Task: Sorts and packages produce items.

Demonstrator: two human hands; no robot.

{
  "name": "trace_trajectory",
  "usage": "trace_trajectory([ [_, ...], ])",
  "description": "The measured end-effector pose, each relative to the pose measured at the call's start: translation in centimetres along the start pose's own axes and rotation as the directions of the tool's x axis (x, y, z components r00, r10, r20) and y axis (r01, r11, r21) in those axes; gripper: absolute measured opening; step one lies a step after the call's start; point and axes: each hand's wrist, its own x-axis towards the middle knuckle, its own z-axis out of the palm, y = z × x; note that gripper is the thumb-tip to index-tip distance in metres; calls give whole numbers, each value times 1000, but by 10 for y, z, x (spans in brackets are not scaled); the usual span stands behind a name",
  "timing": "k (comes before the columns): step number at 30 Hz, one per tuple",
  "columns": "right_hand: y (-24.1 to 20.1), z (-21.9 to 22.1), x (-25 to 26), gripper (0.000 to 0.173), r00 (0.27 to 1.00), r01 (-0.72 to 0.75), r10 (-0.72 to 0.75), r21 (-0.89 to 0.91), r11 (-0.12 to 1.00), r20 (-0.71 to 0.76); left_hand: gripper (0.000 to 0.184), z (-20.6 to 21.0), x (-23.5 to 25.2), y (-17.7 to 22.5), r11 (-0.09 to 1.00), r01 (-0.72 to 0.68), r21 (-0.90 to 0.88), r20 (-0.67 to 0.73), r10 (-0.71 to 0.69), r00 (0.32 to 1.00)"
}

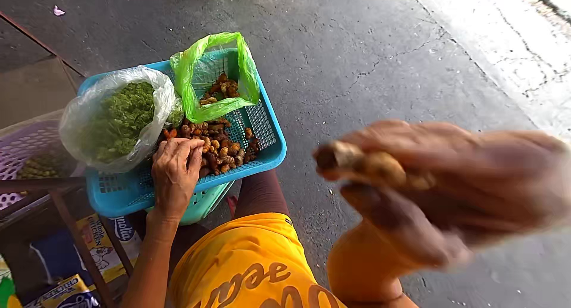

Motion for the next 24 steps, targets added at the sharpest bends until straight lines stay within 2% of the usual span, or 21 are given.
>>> trace_trajectory([
  [3, 69, 12, 2, 25, 970, -155, 163, 58, 986, -182, 26, 7, 14, 18, 998, -42, 48, 43, 40, 998],
  [7, 129, 38, -18, 28, 894, -336, 341, 67, 939, -291, 20, 44, 47, 50, 980, -140, 141, 315, 90, 945],
  [9, 144, 47, -25, 29, 853, -408, 414, 89, 909, -319, 22, 64, 65, 60, 961, -184, 206, 485, 64, 872],
  [11, 150, 48, -28, 28, 832, -441, 454, 119, 890, -319, 28, 80, 84, 68, 942, -197, 270, 649, -27, 760],
  [13, 151, 46, -29, 28, 826, -451, 471, 138, 882, -310, 30, 93, 98, 72, 923, -202, 328, 746, -122, 654],
  [15, 152, 44, -29, 27, 825, -457, 483, 156, 876, -295, 31, 97, 102, 71, 907, -235, 349, 769, -134, 625],
  [17, 152, 44, -30, 26, 824, -457, 489, 173, 872, -288, 28, 92, 97, 69, 919, -233, 319, 752, -96, 652],
  [19, 151, 44, -30, 26, 824, -451, 488, 186, 873, -290, 28, 73, 84, 65, 974, -121, 190, 650, -32, 759],
  [21, 151, 44, -31, 26, 817, -453, 496, 204, 868, -295, 28, 46, 68, 58, 992, 76, -100, 496, -16, 868],
  [22, 152, 43, -31, 27, 813, -454, 500, 213, 865, -296, 29, 29, 62, 57, 925, 234, -300, 475, -68, 878],
  [23, 152, 42, -31, 27, 810, -458, 506, 218, 862, -296, 33, 14, 55, 57, 758, 409, -508, 501, -127, 856],
  [24, 153, 42, -31, 26, 810, -461, 508, 217, 861, -294, 35, 1, 48, 57, 523, 525, -672, 525, -163, 835],
])
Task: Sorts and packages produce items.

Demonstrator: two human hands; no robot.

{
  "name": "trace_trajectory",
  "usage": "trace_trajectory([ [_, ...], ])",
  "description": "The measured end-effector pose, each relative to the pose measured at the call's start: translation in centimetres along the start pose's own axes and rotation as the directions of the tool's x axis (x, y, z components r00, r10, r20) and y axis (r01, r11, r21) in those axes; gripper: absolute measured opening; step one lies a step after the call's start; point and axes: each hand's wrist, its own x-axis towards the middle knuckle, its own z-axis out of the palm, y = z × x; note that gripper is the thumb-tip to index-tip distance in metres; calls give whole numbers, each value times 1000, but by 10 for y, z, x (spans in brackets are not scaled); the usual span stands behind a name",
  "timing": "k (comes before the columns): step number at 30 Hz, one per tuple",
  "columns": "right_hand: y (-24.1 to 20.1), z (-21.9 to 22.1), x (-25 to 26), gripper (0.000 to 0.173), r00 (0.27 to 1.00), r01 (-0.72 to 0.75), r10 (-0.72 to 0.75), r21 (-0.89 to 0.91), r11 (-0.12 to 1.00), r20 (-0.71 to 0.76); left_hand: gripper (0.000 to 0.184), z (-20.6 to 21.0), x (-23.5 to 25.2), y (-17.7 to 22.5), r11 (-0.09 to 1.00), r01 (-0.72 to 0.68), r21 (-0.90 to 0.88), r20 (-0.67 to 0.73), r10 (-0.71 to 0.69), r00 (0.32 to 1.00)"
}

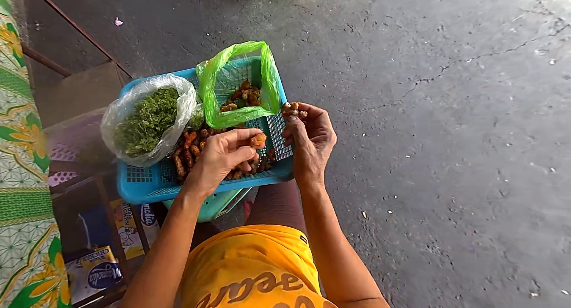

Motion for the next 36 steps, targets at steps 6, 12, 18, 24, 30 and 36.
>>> trace_trajectory([
  [6, 3, 1, 4, 25, 999, 18, -17, -24, 1000, 27, 43, -11, -39, -2, 810, 20, -586, 21, -9, 1000],
  [12, 5, 1, 3, 24, 997, 37, -30, -103, 994, 68, 36, -11, -40, -9, 742, 36, -669, 56, 2, 998],
  [18, 5, 0, 5, 25, 990, 70, -43, -204, 977, 137, 30, -14, -44, -13, 712, 16, -702, -3, -25, 1000],
  [24, 2, 2, 5, 26, 981, 81, -31, -262, 962, 190, 29, -15, -45, -21, 949, -111, -294, -262, 32, 965],
  [30, -7, 6, -4, 35, 938, 93, -40, -140, 986, 343, 31, -10, -40, -40, 988, -154, 30, -386, 153, 910],
  [36, -16, 33, -18, 27, 774, -67, 185, -212, 975, 606, 18, -15, -38, -46, 975, -205, -82, -418, 153, 895],
])
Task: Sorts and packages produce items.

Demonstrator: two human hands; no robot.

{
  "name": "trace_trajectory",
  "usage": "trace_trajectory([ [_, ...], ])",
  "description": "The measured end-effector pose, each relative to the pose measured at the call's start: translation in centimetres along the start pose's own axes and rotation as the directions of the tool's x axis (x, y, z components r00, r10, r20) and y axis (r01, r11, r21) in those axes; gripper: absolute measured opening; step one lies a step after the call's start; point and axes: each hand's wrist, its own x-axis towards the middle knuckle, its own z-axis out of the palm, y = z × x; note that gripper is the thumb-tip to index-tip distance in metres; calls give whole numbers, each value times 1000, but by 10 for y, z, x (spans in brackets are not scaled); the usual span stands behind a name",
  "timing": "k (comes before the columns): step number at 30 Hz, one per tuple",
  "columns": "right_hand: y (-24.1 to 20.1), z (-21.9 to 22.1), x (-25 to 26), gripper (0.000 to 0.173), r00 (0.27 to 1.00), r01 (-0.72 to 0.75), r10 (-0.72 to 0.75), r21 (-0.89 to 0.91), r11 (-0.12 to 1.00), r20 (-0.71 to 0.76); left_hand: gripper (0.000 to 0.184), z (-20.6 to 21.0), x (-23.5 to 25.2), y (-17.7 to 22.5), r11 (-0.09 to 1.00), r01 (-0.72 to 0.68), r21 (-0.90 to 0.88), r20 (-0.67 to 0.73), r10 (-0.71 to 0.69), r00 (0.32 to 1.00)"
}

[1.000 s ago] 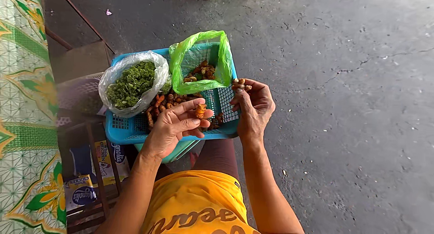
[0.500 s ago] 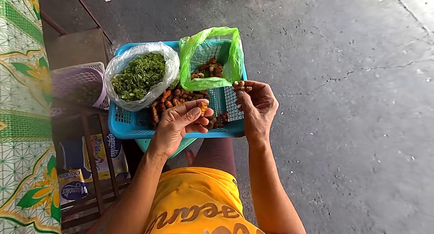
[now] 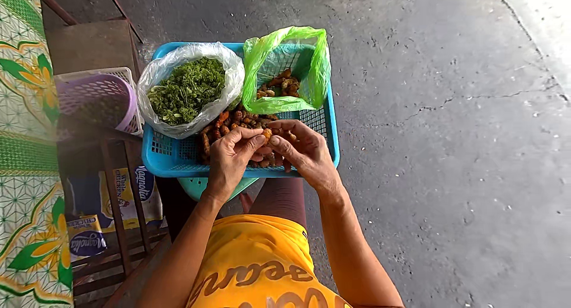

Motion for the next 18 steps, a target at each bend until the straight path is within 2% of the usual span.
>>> trace_trajectory([
  [3, -1, -1, 7, 22, 998, -26, 20, 102, 994, 57, 13, -3, 0, -2, 999, -44, -19, 29, 45, 999],
  [7, -4, -9, 6, 27, 988, -74, 44, 209, 975, 148, 13, -3, -1, -2, 991, -103, 90, 43, 99, 994],
  [10, -2, -10, 2, 24, 988, -103, 65, 273, 957, 142, 17, -2, 0, -4, 982, -112, 153, 26, 110, 994],
  [14, 0, -6, 1, 25, 987, -135, 107, 248, 959, 122, 31, -2, 3, 0, 987, -15, 161, 36, 9, 999],
  [16, -2, -2, 2, 29, 987, -117, 91, 200, 973, 130, 41, 1, 3, 0, 980, -26, 196, 46, 17, 999],
  [18, -3, 1, 3, 25, 990, -97, 82, 134, 986, 111, 46, 2, 3, -2, 963, -79, 257, 56, 67, 996],
])
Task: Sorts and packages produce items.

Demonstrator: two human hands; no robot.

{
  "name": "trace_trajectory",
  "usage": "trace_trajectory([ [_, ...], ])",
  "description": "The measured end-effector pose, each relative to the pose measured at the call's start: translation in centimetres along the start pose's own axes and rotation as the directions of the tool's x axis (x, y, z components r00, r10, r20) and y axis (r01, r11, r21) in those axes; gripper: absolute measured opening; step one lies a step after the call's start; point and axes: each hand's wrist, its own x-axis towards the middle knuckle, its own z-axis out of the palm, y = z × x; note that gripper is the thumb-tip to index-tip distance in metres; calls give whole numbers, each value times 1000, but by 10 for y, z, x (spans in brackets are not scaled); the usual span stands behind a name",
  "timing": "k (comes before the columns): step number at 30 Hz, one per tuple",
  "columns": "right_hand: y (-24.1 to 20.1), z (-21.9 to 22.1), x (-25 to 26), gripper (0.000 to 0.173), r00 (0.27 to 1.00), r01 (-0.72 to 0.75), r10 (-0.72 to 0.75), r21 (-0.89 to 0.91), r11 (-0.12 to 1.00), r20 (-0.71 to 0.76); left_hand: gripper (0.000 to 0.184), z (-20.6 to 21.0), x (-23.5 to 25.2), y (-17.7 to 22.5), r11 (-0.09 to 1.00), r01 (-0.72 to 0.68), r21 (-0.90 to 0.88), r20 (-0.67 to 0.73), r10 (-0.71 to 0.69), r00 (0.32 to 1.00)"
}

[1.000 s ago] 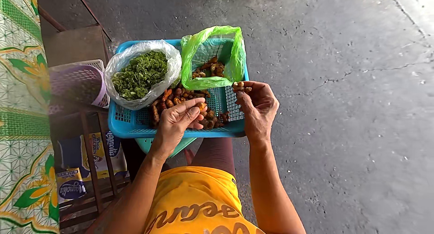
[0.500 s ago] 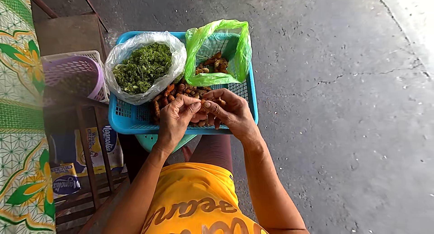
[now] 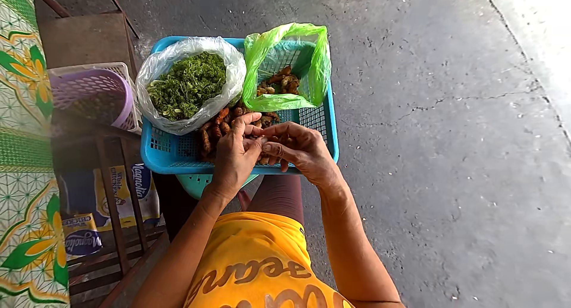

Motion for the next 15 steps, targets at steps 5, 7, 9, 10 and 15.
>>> trace_trajectory([
  [5, -7, -18, -1, 11, 995, 15, -51, -383, 923, -84, 26, -15, 2, -3, 808, -177, 562, -3, 216, 976],
  [7, -16, -30, 3, 14, 997, -1, -45, -545, 839, -70, 24, -26, 5, -5, 726, -163, 668, -33, 248, 968],
  [9, -24, -42, 11, 17, 994, 59, -107, -634, 771, -38, 25, -34, 7, -7, 773, -120, 624, -56, 197, 979],
  [10, -29, -47, 19, 19, 987, 90, -157, -676, 731, -38, 24, -35, 8, -7, 801, -109, 588, -62, 180, 982],
  [15, -47, -60, 72, 36, 960, 60, -267, -865, 499, -87, 23, -31, 6, -12, 805, -115, 583, -59, 183, 981],
])
